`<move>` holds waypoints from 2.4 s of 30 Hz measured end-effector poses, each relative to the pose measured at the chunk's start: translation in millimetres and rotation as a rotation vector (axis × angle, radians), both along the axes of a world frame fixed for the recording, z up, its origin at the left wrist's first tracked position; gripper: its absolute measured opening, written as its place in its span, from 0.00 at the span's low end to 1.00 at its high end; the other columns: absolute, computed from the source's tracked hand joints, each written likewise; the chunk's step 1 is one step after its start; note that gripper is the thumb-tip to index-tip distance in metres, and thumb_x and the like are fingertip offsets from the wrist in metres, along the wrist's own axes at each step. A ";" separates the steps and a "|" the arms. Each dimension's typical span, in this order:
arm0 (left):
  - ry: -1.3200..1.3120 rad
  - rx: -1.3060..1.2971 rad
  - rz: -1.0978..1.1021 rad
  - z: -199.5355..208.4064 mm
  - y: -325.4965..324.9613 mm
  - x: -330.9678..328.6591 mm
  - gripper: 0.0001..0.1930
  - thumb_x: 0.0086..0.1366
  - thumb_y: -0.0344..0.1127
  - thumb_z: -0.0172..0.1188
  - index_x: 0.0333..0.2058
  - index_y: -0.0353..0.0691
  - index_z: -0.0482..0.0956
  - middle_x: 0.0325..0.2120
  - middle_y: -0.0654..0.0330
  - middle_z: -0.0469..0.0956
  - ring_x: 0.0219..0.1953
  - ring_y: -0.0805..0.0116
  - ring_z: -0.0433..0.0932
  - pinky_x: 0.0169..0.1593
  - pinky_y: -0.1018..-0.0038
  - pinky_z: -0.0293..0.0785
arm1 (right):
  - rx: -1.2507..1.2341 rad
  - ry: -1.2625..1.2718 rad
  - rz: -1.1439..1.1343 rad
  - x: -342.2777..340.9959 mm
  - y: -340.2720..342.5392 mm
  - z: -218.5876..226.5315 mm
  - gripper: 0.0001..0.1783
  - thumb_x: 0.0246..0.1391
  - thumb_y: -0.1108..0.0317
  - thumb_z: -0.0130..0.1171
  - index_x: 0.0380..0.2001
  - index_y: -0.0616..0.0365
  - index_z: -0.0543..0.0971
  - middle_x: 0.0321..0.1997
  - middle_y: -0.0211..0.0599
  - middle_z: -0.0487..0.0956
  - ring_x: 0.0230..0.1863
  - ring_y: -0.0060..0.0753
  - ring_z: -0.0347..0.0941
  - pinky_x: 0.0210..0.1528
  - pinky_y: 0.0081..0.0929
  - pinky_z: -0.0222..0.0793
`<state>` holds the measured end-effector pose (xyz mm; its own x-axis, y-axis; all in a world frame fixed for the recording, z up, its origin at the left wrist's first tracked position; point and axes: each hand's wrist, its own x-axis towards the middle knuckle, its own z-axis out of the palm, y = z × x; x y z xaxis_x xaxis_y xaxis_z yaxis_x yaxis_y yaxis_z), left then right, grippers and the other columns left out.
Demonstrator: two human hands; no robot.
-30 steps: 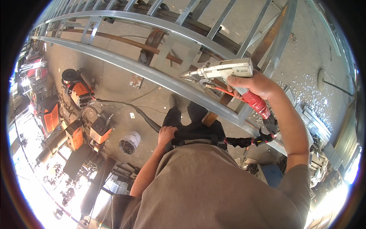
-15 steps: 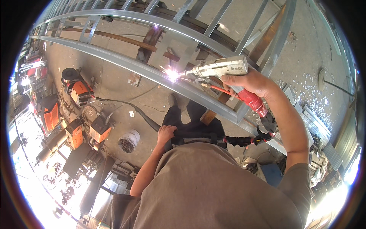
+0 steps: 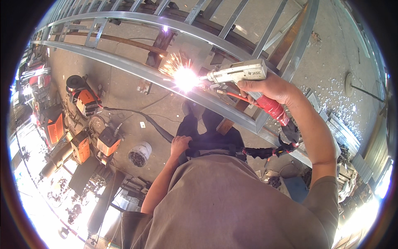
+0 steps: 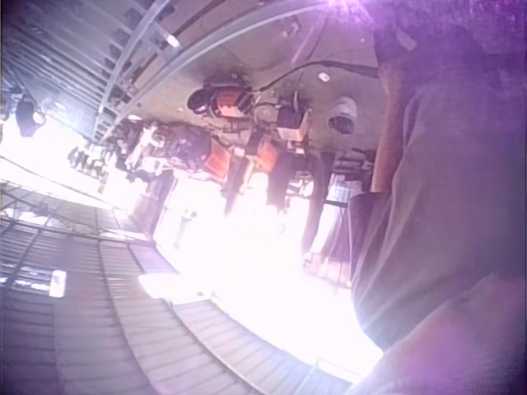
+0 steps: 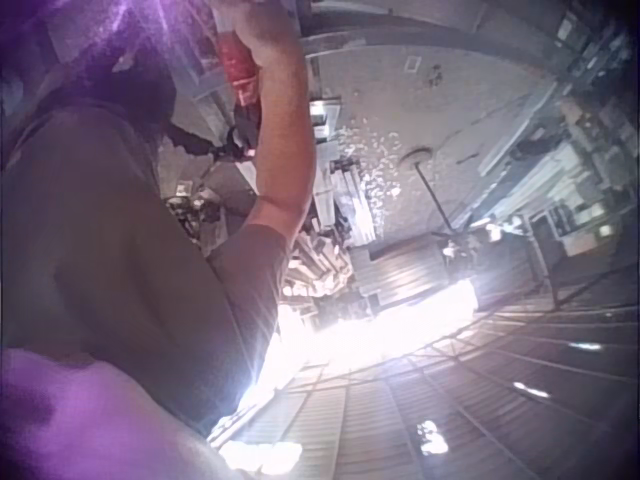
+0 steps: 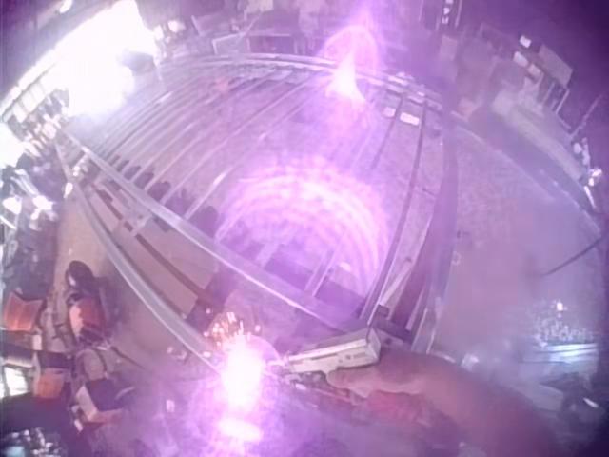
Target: The person welds a metal frame structure using a welding torch. The person holds the frame with one hand and operates the torch with the other, creating bright sparks as the weld progresses along the joints.
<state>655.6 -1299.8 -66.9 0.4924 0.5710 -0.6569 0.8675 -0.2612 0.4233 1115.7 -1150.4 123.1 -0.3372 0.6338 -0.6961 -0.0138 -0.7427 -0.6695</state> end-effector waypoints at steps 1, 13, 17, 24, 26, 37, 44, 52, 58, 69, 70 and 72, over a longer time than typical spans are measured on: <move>-0.003 0.003 0.004 -0.6 -0.6 -0.3 0.21 0.48 0.42 0.73 0.43 0.50 0.86 0.39 0.60 0.84 0.50 0.53 0.81 0.58 0.56 0.74 | 0.000 0.000 -0.001 0.0 -0.4 -0.2 0.29 0.62 0.53 0.73 0.60 0.59 0.82 0.43 0.36 0.85 0.33 0.27 0.79 0.36 0.29 0.79; -0.016 -0.027 -0.006 6.6 8.9 5.9 0.24 0.46 0.44 0.76 0.44 0.49 0.86 0.41 0.58 0.84 0.51 0.50 0.80 0.58 0.55 0.73 | -0.003 -0.002 -0.030 2.3 -5.7 -2.6 0.26 0.61 0.55 0.74 0.58 0.58 0.83 0.37 0.34 0.85 0.30 0.25 0.79 0.31 0.27 0.77; -0.011 -0.022 0.015 10.6 9.3 10.9 0.24 0.46 0.44 0.76 0.44 0.49 0.86 0.41 0.59 0.84 0.50 0.50 0.81 0.57 0.55 0.73 | 0.022 0.001 -0.031 2.9 -7.6 -1.9 0.26 0.61 0.55 0.74 0.58 0.57 0.83 0.36 0.34 0.85 0.29 0.25 0.78 0.30 0.27 0.77; 0.012 -0.017 -0.040 -2.4 10.1 7.1 0.20 0.50 0.40 0.74 0.44 0.50 0.85 0.40 0.59 0.84 0.50 0.51 0.81 0.56 0.55 0.74 | 0.034 0.021 -0.041 7.0 -12.8 -0.5 0.30 0.62 0.57 0.74 0.62 0.58 0.80 0.44 0.36 0.86 0.31 0.26 0.79 0.33 0.28 0.78; -0.030 0.023 -0.021 -2.1 8.5 8.1 0.14 0.55 0.34 0.69 0.42 0.51 0.85 0.38 0.60 0.84 0.49 0.52 0.82 0.57 0.56 0.74 | 0.015 -0.017 -0.054 13.1 -14.7 8.1 0.29 0.62 0.57 0.74 0.62 0.59 0.80 0.43 0.36 0.86 0.32 0.26 0.80 0.36 0.29 0.80; -0.203 -0.049 0.022 12.1 47.2 20.4 0.12 0.52 0.38 0.71 0.37 0.50 0.85 0.36 0.59 0.82 0.47 0.50 0.80 0.57 0.55 0.73 | 0.197 -0.264 -0.194 49.2 39.8 86.1 0.26 0.66 0.54 0.68 0.58 0.61 0.80 0.37 0.39 0.86 0.30 0.28 0.80 0.33 0.29 0.79; -0.270 -0.165 0.059 20.3 80.1 41.3 0.12 0.54 0.42 0.72 0.37 0.48 0.85 0.35 0.57 0.82 0.47 0.50 0.80 0.57 0.54 0.72 | 0.154 -0.288 -0.196 57.6 104.1 82.0 0.23 0.63 0.52 0.70 0.48 0.61 0.84 0.33 0.37 0.85 0.27 0.26 0.79 0.26 0.26 0.75; -0.182 -0.236 0.015 23.2 106.0 59.1 0.13 0.56 0.48 0.70 0.37 0.50 0.86 0.35 0.58 0.82 0.48 0.50 0.80 0.58 0.54 0.71 | 0.090 -0.206 -0.170 48.9 152.6 45.2 0.27 0.63 0.51 0.71 0.56 0.59 0.81 0.35 0.39 0.85 0.25 0.27 0.79 0.26 0.26 0.76; -0.176 -0.239 -0.003 25.1 115.4 66.9 0.12 0.55 0.46 0.69 0.36 0.49 0.87 0.36 0.58 0.83 0.51 0.51 0.79 0.61 0.54 0.69 | 0.047 -0.155 -0.166 49.5 158.3 28.8 0.28 0.63 0.50 0.71 0.55 0.60 0.81 0.33 0.38 0.84 0.25 0.26 0.79 0.27 0.26 0.76; -0.137 -0.243 0.021 14.4 115.4 67.9 0.18 0.49 0.43 0.70 0.41 0.49 0.89 0.46 0.52 0.85 0.58 0.49 0.78 0.66 0.53 0.67 | 0.033 -0.135 -0.100 55.2 162.4 23.8 0.21 0.66 0.52 0.68 0.49 0.60 0.84 0.31 0.35 0.84 0.27 0.27 0.78 0.31 0.28 0.74; -0.153 -0.232 0.028 13.5 115.1 68.2 0.19 0.49 0.43 0.70 0.41 0.49 0.89 0.46 0.51 0.85 0.58 0.48 0.78 0.66 0.52 0.67 | 0.034 -0.133 -0.103 55.0 162.5 24.0 0.21 0.66 0.52 0.68 0.48 0.60 0.84 0.31 0.35 0.84 0.27 0.28 0.78 0.31 0.28 0.74; -0.158 -0.233 0.038 12.1 115.5 69.1 0.19 0.49 0.45 0.70 0.41 0.49 0.89 0.46 0.51 0.85 0.58 0.47 0.78 0.66 0.51 0.67 | 0.038 -0.128 -0.110 54.8 162.7 24.2 0.20 0.67 0.52 0.68 0.48 0.60 0.84 0.31 0.34 0.84 0.27 0.28 0.78 0.31 0.28 0.74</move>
<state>724.6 -1184.3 -54.8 0.5804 0.4339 -0.6892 0.7933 -0.1099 0.5989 1170.5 -987.7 147.3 -0.1748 0.6890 -0.7034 -0.0066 -0.7152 -0.6989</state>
